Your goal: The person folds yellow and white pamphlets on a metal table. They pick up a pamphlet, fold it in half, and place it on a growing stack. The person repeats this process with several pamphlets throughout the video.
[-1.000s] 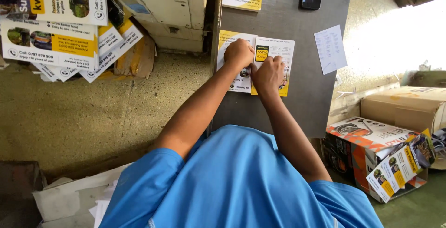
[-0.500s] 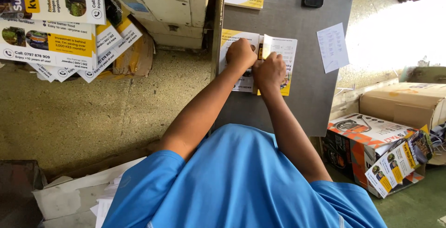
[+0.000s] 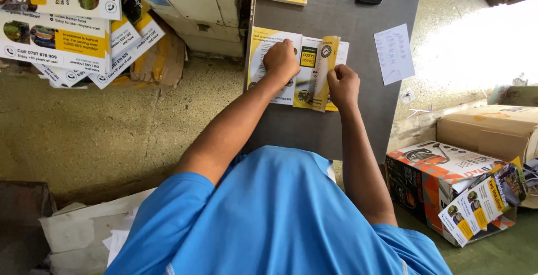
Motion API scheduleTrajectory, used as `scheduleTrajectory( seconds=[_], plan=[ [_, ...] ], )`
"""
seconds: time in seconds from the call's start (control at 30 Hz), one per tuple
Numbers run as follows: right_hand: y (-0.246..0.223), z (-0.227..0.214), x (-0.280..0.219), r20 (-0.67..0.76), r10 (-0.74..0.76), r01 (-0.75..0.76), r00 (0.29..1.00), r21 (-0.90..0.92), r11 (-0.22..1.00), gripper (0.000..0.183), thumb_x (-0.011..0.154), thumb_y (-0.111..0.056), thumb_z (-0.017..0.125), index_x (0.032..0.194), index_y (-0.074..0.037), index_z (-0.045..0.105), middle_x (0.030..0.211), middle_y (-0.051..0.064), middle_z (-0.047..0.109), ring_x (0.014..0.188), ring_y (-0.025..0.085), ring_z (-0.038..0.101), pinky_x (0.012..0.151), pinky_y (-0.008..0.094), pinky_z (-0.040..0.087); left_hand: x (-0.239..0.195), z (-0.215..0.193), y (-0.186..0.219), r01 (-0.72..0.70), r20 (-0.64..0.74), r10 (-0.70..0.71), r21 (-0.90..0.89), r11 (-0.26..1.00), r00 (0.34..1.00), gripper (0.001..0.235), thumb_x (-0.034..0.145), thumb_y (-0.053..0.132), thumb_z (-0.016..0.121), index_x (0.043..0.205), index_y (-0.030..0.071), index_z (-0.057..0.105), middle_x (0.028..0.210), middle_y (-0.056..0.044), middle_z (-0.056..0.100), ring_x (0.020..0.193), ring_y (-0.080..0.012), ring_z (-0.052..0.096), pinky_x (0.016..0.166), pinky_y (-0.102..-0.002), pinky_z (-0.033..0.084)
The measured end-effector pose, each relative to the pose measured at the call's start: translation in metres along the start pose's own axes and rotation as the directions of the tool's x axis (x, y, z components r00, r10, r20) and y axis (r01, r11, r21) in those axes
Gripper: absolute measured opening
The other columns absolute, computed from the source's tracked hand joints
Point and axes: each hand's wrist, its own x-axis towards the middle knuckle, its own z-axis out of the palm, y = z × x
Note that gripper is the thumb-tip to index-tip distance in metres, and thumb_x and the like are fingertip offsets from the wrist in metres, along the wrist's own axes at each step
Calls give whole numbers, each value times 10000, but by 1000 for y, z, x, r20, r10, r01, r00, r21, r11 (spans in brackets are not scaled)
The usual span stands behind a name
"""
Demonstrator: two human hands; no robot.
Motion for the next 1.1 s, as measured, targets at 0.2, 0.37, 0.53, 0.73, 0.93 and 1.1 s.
scheduleTrajectory(
  seconds=[0.2, 0.37, 0.53, 0.73, 0.93, 1.1],
  plan=[
    [-12, -15, -11, 102, 1, -43, 995, 407, 912, 163, 978, -157, 636, 869, -52, 697, 632, 53, 583, 558, 135, 553, 471, 288, 487, -34, -4, 13, -90, -89, 105, 161, 983, 990, 478, 784, 37, 776, 1183, -18, 519, 1141, -239, 636, 1167, -482, 646, 975, -612, 569],
    [14, -12, -2, 161, -11, -84, 987, 568, 819, 160, 1000, -136, 634, 898, -23, 683, 629, 67, 590, 511, 127, 599, 458, 238, 535, -32, 3, 6, -122, -164, 118, -15, 992, 979, 421, 662, 5, 856, 985, 62, 593, 1003, -203, 652, 1067, -472, 681, 896, -593, 591],
    [30, -12, -1, 177, -70, -48, 982, 586, 809, 171, 1011, -127, 648, 904, -1, 689, 638, 79, 611, 522, 130, 612, 452, 253, 534, -15, 24, -8, -92, -197, 80, -51, 994, 977, 379, 664, 38, 853, 938, 121, 605, 993, -163, 658, 1080, -443, 690, 907, -564, 594],
    [28, -16, -2, 150, -106, -8, 983, 611, 792, 158, 1005, -120, 668, 917, 1, 719, 610, 110, 628, 487, 169, 631, 449, 284, 544, -16, 27, -20, -252, -198, 255, 41, 967, 946, 548, 599, 71, 911, 1006, 134, 549, 1001, -171, 604, 1036, -464, 664, 860, -574, 590],
    [24, -23, -3, 156, -172, 41, 973, 613, 789, 171, 1023, -121, 660, 925, 9, 711, 625, 113, 633, 504, 170, 636, 448, 290, 532, -20, 32, -10, -223, -174, 252, 169, 960, 952, 595, 649, 16, 872, 1081, 105, 473, 1052, -191, 569, 1095, -469, 607, 883, -585, 581],
    [31, -21, 5, 210, -185, 8, 960, 640, 768, 174, 1041, -133, 653, 952, 5, 712, 652, 132, 654, 511, 188, 658, 460, 305, 557, -27, 47, 4, -289, -214, 307, 110, 951, 927, 262, 827, -130, 644, 1040, 5, 572, 900, -188, 604, 831, -377, 668, 738, -470, 616]
  ],
)
